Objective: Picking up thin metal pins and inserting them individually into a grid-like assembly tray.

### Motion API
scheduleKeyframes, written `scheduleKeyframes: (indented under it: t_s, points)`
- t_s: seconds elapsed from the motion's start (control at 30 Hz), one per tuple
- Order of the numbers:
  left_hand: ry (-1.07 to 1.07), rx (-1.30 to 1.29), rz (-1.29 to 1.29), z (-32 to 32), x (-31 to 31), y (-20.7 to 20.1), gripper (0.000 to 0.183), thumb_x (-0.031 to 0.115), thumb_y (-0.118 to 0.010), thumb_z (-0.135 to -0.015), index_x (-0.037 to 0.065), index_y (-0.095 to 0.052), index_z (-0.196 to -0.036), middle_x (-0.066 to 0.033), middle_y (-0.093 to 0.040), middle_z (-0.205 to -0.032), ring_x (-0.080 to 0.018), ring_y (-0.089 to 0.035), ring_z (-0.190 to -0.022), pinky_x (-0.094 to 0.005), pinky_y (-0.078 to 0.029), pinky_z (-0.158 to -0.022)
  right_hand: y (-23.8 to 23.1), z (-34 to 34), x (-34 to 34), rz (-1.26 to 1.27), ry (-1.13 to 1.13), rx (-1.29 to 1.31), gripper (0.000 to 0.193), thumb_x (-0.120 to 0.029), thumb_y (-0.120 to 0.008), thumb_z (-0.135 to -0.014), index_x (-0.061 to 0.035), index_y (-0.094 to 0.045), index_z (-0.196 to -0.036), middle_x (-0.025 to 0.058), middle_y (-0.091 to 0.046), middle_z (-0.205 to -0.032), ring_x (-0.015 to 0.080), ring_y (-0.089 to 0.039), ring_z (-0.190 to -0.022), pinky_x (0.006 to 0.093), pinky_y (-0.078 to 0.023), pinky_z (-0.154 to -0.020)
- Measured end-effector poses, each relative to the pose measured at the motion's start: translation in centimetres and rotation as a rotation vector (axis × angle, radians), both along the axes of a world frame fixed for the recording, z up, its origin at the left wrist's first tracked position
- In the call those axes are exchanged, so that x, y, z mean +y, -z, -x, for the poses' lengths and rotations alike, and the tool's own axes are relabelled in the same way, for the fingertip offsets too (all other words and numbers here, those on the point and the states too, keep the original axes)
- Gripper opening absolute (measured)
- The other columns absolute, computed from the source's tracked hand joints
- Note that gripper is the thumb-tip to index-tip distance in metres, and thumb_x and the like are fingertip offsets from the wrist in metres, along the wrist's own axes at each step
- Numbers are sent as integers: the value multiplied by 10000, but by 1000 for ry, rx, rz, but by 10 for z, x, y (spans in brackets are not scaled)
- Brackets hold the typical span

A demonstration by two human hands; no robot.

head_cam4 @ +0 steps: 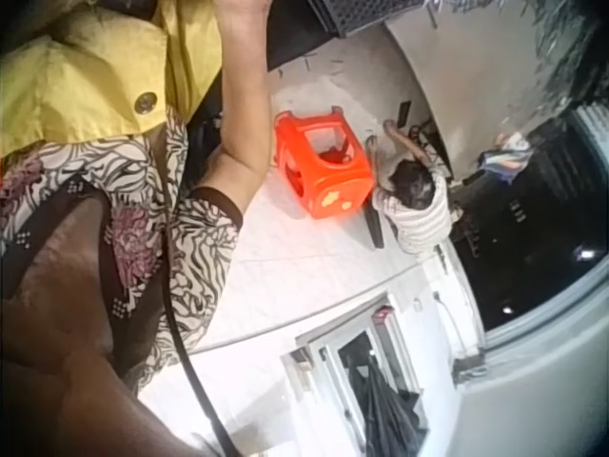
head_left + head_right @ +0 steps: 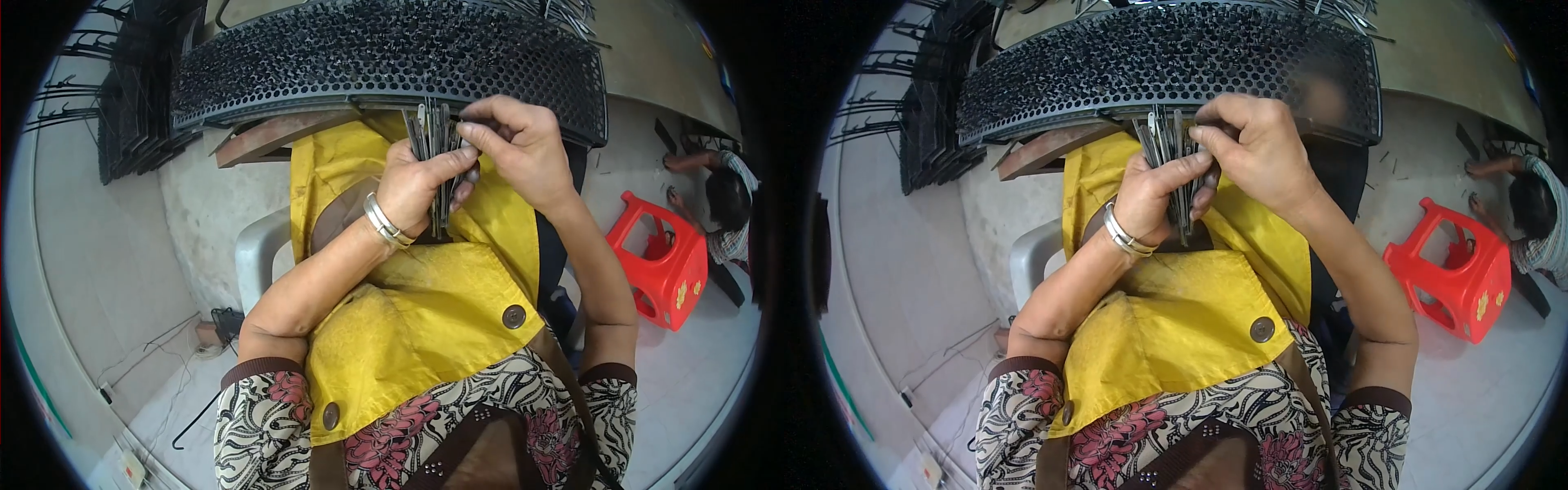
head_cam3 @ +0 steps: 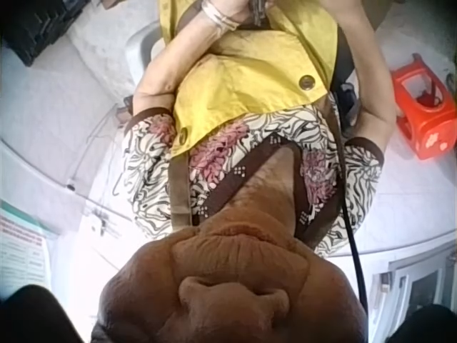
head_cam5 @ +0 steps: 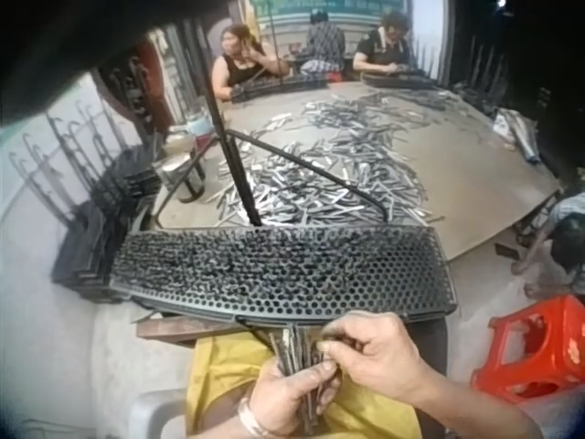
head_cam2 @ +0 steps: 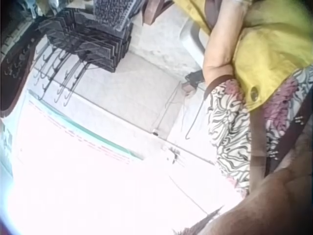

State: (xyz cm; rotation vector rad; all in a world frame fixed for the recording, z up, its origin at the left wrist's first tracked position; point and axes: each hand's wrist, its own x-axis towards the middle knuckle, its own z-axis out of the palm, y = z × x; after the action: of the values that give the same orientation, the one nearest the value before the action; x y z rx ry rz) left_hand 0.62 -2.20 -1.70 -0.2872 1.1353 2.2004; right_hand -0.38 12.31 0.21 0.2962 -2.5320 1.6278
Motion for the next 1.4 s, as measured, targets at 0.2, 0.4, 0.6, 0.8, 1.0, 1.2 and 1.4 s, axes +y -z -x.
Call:
scheduleKeyframes:
  t_s: [0.2, 0.4, 0.6, 0.8, 1.0, 1.2, 1.4]
  points:
    - [70, 29, -26, 0, -1, 2, 57, 75, -581, -784, 25, -555, -787, -61, -565, -635, -115, -513, -460, -209, -386, -377, 5, 1, 8, 204, -3, -198, 49, -2, -594, -753, 35, -586, -784, 16, -566, -656, 44, -506, -568, 172, -402, -507]
    - [26, -24, 27, 1, -4, 9, 88, 93, -592, -776, 22, -550, -806, -65, -562, -640, -116, -505, -457, -208, -380, -374, -3, 17, 11, 288, 394, 1, 64, 4, -614, -742, 22, -591, -799, 2, -559, -635, 37, -476, -527, 160, -375, -483]
    - [29, -24, 24, 1, -2, 10, 99, 94, -591, -773, 19, -545, -819, -65, -559, -639, -118, -502, -455, -208, -379, -371, 7, 31, 1, -33, 312, 442, 83, 7, -630, -733, 7, -582, -800, 8, -573, -707, 36, -490, -568, 163, -400, -510]
    - [22, -38, 30, 1, -2, 11, 104, 89, -601, -765, 16, -546, -814, -65, -556, -630, -119, -502, -449, -210, -379, -368, 12, 47, -3, -214, 205, 696, 94, 33, -629, -702, 15, -559, -762, 82, -576, -717, 136, -533, -561, 218, -429, -514]
    - [20, -29, 12, 1, -2, 12, 108, 88, -605, -762, 18, -548, -821, -65, -555, -628, -120, -502, -446, -211, -379, -366, 17, 45, -3, -424, 113, 714, 98, 34, -617, -673, 7, -563, -750, 106, -560, -716, 223, -549, -623, 284, -446, -538]
    - [48, -46, 14, 3, -1, 9, 104, 82, -604, -762, 16, -550, -821, -65, -555, -628, -119, -502, -447, -210, -377, -365, 17, 30, -6, -518, 80, 722, 74, -12, -561, -634, -17, -572, -707, 115, -489, -640, 254, -509, -608, 316, -433, -530]
    - [146, 36, -100, 0, -2, 8, 83, 76, -599, -771, 23, -554, -817, -52, -549, -624, -109, -501, -459, -200, -372, -374, 2, 6, -2, 167, -64, -274, 57, -3, -580, -771, 32, -594, -813, 13, -593, -694, 48, -537, -621, 177, -436, -557]
